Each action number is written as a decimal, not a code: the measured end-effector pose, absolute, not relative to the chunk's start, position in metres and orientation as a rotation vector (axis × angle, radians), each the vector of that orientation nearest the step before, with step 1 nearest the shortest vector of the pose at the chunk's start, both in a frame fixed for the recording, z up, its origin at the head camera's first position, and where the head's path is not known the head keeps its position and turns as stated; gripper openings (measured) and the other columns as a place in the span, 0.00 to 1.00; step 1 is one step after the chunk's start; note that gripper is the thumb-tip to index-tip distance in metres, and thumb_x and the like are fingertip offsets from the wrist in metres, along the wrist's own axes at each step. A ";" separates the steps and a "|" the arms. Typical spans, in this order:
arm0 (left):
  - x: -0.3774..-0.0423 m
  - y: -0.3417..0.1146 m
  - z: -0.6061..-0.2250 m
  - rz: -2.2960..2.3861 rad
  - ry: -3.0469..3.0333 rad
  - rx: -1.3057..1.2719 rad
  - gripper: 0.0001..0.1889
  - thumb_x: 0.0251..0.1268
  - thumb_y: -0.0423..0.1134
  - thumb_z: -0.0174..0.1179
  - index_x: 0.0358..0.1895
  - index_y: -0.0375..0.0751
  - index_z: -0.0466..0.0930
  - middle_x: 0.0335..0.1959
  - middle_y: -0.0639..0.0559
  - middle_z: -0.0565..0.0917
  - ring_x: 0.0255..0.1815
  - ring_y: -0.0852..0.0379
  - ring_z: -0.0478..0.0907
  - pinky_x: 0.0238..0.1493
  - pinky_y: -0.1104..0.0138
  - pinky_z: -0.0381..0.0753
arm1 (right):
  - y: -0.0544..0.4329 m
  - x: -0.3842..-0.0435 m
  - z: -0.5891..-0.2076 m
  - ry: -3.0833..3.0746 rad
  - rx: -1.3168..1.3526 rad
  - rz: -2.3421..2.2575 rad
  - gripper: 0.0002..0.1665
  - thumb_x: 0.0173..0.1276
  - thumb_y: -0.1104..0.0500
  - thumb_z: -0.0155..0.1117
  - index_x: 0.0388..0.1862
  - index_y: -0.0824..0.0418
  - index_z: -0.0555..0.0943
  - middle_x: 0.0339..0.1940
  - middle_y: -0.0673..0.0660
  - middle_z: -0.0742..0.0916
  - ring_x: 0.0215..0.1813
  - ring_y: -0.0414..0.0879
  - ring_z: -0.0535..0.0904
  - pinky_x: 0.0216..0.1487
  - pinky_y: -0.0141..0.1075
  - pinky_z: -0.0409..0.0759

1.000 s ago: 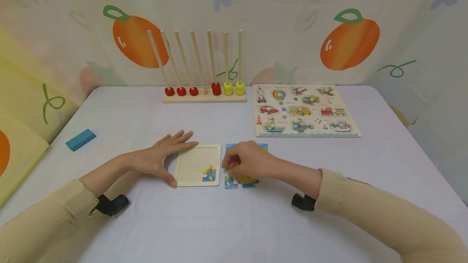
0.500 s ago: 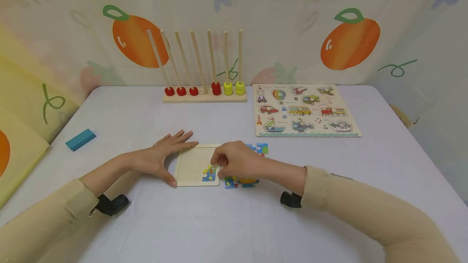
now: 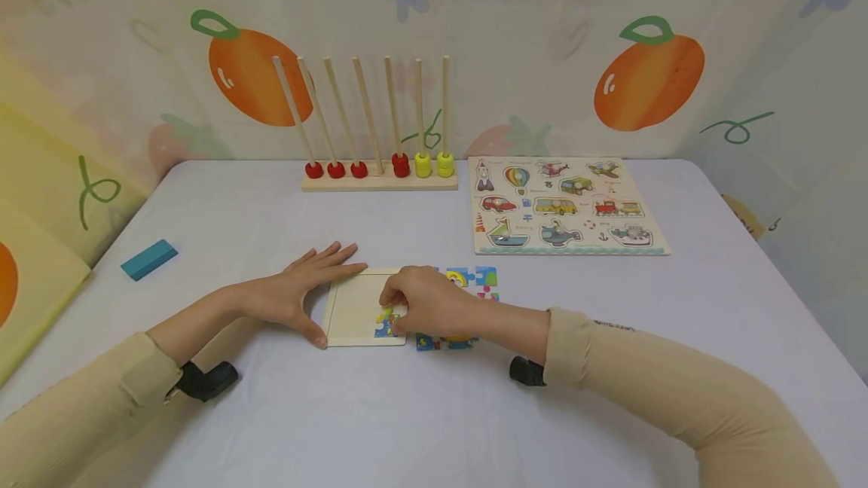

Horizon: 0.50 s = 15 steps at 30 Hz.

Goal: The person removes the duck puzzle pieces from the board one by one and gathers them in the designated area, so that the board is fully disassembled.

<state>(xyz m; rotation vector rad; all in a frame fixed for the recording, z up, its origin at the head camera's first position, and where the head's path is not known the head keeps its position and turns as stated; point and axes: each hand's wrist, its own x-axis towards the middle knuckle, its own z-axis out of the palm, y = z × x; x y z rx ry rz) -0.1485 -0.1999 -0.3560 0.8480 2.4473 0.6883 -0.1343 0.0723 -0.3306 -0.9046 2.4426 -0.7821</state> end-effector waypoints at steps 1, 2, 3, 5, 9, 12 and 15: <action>-0.149 -0.200 -0.356 0.692 2.447 0.847 0.59 0.40 0.59 0.77 0.79 0.54 0.53 0.84 0.47 0.40 0.84 0.41 0.29 0.80 0.40 0.28 | 0.072 -0.134 -0.331 2.444 -0.903 -0.781 0.18 0.58 0.59 0.76 0.48 0.59 0.84 0.43 0.49 0.86 0.42 0.40 0.76 0.46 0.29 0.77; -0.149 -0.200 -0.356 0.693 2.445 0.845 0.59 0.40 0.59 0.77 0.79 0.53 0.54 0.84 0.47 0.40 0.84 0.41 0.29 0.80 0.40 0.28 | 0.072 -0.133 -0.331 2.446 -0.902 -0.775 0.19 0.58 0.59 0.76 0.48 0.59 0.84 0.43 0.49 0.86 0.42 0.40 0.76 0.47 0.29 0.77; -0.149 -0.200 -0.356 0.694 2.444 0.845 0.59 0.40 0.59 0.77 0.79 0.53 0.54 0.84 0.47 0.40 0.84 0.41 0.29 0.80 0.40 0.28 | 0.072 -0.133 -0.330 2.446 -0.901 -0.769 0.19 0.58 0.59 0.76 0.49 0.59 0.84 0.44 0.49 0.86 0.43 0.40 0.76 0.48 0.30 0.77; -0.149 -0.200 -0.356 0.693 2.445 0.844 0.59 0.40 0.60 0.77 0.79 0.53 0.54 0.84 0.47 0.40 0.84 0.41 0.29 0.80 0.40 0.28 | 0.071 -0.132 -0.330 2.448 -0.913 -0.753 0.20 0.57 0.58 0.76 0.49 0.60 0.84 0.45 0.49 0.86 0.43 0.40 0.76 0.48 0.30 0.77; -0.149 -0.200 -0.357 0.690 2.447 0.847 0.59 0.40 0.60 0.77 0.79 0.54 0.54 0.84 0.47 0.40 0.84 0.41 0.29 0.80 0.39 0.28 | 0.071 -0.132 -0.331 2.454 -0.963 -0.718 0.20 0.57 0.57 0.77 0.49 0.59 0.85 0.45 0.50 0.85 0.42 0.40 0.75 0.46 0.30 0.76; -0.149 -0.199 -0.356 0.688 2.446 0.847 0.59 0.40 0.60 0.77 0.79 0.53 0.54 0.84 0.47 0.40 0.84 0.41 0.29 0.80 0.39 0.28 | 0.071 -0.134 -0.332 2.457 -0.990 -0.702 0.20 0.57 0.57 0.77 0.48 0.59 0.85 0.44 0.50 0.85 0.42 0.40 0.74 0.46 0.30 0.75; -0.149 -0.199 -0.355 0.688 2.445 0.846 0.59 0.40 0.59 0.77 0.79 0.52 0.54 0.84 0.46 0.40 0.84 0.40 0.29 0.80 0.39 0.28 | 0.070 -0.134 -0.332 2.460 -0.994 -0.688 0.19 0.57 0.57 0.76 0.48 0.59 0.85 0.44 0.50 0.85 0.43 0.40 0.74 0.47 0.31 0.76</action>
